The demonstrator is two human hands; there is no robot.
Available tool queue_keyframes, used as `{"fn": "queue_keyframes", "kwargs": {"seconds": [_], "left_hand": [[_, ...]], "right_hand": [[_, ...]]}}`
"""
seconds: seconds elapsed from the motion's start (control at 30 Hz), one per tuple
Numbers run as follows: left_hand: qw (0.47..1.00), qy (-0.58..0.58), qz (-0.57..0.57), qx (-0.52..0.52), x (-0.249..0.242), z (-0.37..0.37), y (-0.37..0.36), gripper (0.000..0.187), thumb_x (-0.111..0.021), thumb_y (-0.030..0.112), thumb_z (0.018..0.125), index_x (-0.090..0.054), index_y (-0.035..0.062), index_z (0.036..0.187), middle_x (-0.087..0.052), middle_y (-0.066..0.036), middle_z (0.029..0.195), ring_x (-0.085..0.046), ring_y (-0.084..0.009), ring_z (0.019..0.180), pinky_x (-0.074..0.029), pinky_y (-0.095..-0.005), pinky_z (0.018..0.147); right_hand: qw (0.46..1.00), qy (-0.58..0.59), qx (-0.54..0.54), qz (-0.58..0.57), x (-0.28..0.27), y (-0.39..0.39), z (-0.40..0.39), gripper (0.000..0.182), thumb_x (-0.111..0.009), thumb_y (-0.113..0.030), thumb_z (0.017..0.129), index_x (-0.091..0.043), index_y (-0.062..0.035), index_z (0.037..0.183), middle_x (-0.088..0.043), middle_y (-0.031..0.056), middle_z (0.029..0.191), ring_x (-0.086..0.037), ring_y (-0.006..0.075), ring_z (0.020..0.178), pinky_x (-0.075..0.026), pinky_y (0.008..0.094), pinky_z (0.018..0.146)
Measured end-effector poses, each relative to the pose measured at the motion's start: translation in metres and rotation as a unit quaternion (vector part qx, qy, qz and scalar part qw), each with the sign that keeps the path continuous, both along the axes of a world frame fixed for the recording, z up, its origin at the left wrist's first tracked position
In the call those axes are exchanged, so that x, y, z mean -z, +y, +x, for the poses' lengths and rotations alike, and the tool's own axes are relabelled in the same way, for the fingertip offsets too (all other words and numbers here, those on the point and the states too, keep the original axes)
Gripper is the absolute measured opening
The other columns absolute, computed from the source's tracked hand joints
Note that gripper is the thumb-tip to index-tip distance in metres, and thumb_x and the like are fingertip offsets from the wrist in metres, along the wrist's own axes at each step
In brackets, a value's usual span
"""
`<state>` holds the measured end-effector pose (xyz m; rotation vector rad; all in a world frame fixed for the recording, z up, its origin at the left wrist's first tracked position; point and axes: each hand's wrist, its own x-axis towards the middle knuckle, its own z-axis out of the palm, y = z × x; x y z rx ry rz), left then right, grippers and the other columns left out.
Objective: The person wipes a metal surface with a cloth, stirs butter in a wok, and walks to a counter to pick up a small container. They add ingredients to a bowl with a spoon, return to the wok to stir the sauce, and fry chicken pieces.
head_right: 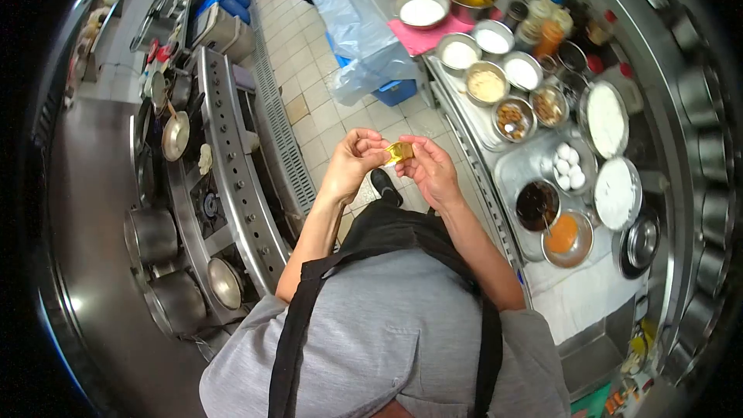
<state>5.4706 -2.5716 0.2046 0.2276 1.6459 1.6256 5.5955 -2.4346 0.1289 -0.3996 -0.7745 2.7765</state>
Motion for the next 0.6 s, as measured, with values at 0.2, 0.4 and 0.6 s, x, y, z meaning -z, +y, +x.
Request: {"fn": "queue_keyframes", "kwargs": {"seconds": [0.2, 0.4, 0.6], "left_hand": [[0.998, 0.017, 0.017, -0.054, 0.017, -0.111, -0.073, 0.035, -0.071, -0.009, 0.088, -0.056, -0.0011, 0.118, -0.07, -0.012, 0.109, -0.068, -0.015, 0.097, -0.056, -0.0277, 0.088], [0.993, 0.017, 0.026, -0.118, 0.029, -0.236, -0.166, 0.035, -0.069, -0.005, 0.091, -0.056, -0.0021, 0.123, -0.069, -0.011, 0.109, -0.068, -0.0157, 0.098, -0.055, -0.0288, 0.089], [0.987, -0.022, 0.041, -0.155, 0.09, -0.325, -0.196, 0.025, -0.067, -0.003, 0.092, -0.062, 0.0004, 0.117, -0.07, -0.008, 0.104, -0.067, -0.0148, 0.094, -0.054, -0.0293, 0.083]], "right_hand": [[0.964, -0.066, -0.106, 0.234, -0.009, -0.043, -0.14, 0.034, -0.063, -0.008, 0.102, -0.058, 0.0015, 0.133, -0.069, 0.0105, 0.106, -0.067, 0.016, 0.081, -0.057, 0.0297, 0.07], [0.974, -0.079, -0.18, 0.115, -0.013, -0.105, -0.284, 0.031, -0.065, -0.008, 0.099, -0.06, 0.0012, 0.129, -0.068, 0.0076, 0.098, -0.066, 0.0141, 0.08, -0.054, 0.0274, 0.065], [0.925, -0.174, -0.257, 0.218, -0.007, -0.148, -0.392, 0.014, -0.068, -0.014, 0.099, -0.067, -0.0017, 0.107, -0.061, 0.0012, 0.075, -0.054, 0.0077, 0.064, -0.042, 0.0242, 0.055]]}}
